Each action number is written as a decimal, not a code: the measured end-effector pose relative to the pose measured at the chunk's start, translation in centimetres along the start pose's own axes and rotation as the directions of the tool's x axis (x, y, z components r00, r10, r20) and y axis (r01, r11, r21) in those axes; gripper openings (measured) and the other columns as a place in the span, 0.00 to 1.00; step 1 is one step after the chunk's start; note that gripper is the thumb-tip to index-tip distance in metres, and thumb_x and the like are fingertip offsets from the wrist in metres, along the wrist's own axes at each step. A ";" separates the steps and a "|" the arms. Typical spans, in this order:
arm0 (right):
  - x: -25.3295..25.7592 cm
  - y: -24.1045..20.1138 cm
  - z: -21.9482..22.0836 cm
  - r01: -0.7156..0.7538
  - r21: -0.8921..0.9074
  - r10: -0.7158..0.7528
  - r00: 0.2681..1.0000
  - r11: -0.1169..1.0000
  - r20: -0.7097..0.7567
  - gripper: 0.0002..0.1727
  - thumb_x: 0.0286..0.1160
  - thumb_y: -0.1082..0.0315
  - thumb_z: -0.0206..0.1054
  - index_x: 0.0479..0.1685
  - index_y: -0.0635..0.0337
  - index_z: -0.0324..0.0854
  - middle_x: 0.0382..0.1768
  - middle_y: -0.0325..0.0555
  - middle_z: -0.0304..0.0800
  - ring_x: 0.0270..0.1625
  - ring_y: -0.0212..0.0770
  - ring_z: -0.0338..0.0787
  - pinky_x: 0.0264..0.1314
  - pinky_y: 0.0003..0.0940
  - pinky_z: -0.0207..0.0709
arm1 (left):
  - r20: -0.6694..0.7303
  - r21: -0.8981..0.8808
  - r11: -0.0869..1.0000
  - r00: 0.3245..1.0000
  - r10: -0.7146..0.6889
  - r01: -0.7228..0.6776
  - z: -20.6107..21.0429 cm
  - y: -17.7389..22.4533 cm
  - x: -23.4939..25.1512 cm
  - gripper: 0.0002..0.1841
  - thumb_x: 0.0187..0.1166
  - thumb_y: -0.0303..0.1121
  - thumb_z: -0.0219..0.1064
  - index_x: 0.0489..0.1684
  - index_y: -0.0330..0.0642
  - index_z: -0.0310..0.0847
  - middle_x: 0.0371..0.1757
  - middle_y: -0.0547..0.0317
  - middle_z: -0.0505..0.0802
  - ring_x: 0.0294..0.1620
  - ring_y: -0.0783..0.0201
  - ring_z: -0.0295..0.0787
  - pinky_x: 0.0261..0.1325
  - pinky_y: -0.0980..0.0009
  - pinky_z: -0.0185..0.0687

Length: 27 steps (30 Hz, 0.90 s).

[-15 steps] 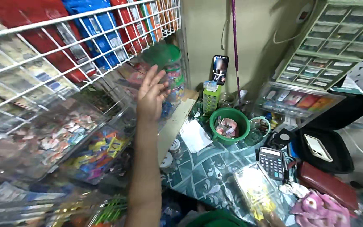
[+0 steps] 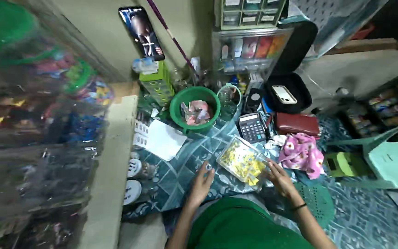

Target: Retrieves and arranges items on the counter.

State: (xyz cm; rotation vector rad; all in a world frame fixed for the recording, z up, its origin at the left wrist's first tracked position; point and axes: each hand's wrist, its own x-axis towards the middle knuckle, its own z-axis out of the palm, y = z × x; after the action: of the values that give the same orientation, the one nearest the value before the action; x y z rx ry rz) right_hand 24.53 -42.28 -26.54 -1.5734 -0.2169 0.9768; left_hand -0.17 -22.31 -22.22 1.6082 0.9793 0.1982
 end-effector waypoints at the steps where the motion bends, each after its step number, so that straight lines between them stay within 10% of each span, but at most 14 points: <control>1: 0.3 -0.2 0.0 -0.001 -0.009 0.001 1.000 1.000 0.016 0.27 0.93 0.61 0.51 0.84 0.66 0.64 0.76 0.60 0.77 0.64 0.47 0.89 0.65 0.42 0.85 | -0.003 0.022 1.000 1.000 0.015 -0.015 0.6 0.2 0.3 0.34 0.90 0.43 0.56 0.91 0.36 0.53 0.88 0.34 0.65 0.81 0.44 0.73 0.78 0.51 0.73; 8: 2.3 -1.2 0.8 0.076 -0.174 -0.029 0.965 0.982 0.261 0.29 0.91 0.59 0.55 0.86 0.65 0.64 0.79 0.58 0.75 0.71 0.44 0.86 0.72 0.40 0.83 | -0.229 0.072 0.991 0.965 0.127 -0.113 2.1 2.7 2.8 0.25 0.89 0.33 0.58 0.81 0.28 0.68 0.79 0.31 0.77 0.75 0.45 0.80 0.76 0.56 0.76; 13: 3.9 -3.0 1.7 0.379 -0.524 -0.215 0.913 0.763 0.347 0.30 0.88 0.52 0.56 0.81 0.64 0.73 0.85 0.66 0.66 0.89 0.56 0.65 0.90 0.49 0.58 | -0.360 0.047 0.981 0.913 0.191 -0.187 1.4 3.1 2.2 0.21 0.88 0.29 0.57 0.75 0.28 0.75 0.76 0.36 0.82 0.73 0.53 0.83 0.75 0.61 0.76; 16: 4.3 -4.6 2.9 0.436 -0.566 -0.240 0.890 0.700 0.389 0.33 0.87 0.49 0.57 0.80 0.67 0.74 0.86 0.65 0.65 0.88 0.57 0.66 0.90 0.50 0.59 | -0.405 -0.093 0.961 0.892 0.201 -0.259 2.1 3.3 1.7 0.20 0.85 0.25 0.58 0.74 0.26 0.75 0.68 0.41 0.88 0.55 0.65 0.91 0.60 0.70 0.86; 27: 6.0 -5.4 2.0 0.514 -0.492 -0.288 0.838 0.703 0.464 0.26 0.92 0.56 0.52 0.73 0.69 0.79 0.74 0.60 0.83 0.78 0.48 0.82 0.84 0.42 0.69 | -0.655 -0.592 0.768 0.701 -0.282 -0.244 -3.3 -1.2 -2.0 0.21 0.88 0.23 0.49 0.78 0.28 0.64 0.63 0.51 0.85 0.46 0.71 0.89 0.51 0.75 0.85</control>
State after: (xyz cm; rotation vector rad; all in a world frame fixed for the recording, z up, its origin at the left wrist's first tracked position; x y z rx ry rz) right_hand 28.95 -35.59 -24.36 -1.7827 -1.1988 0.8611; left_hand -4.04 -21.33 -21.57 0.8307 1.3229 1.1143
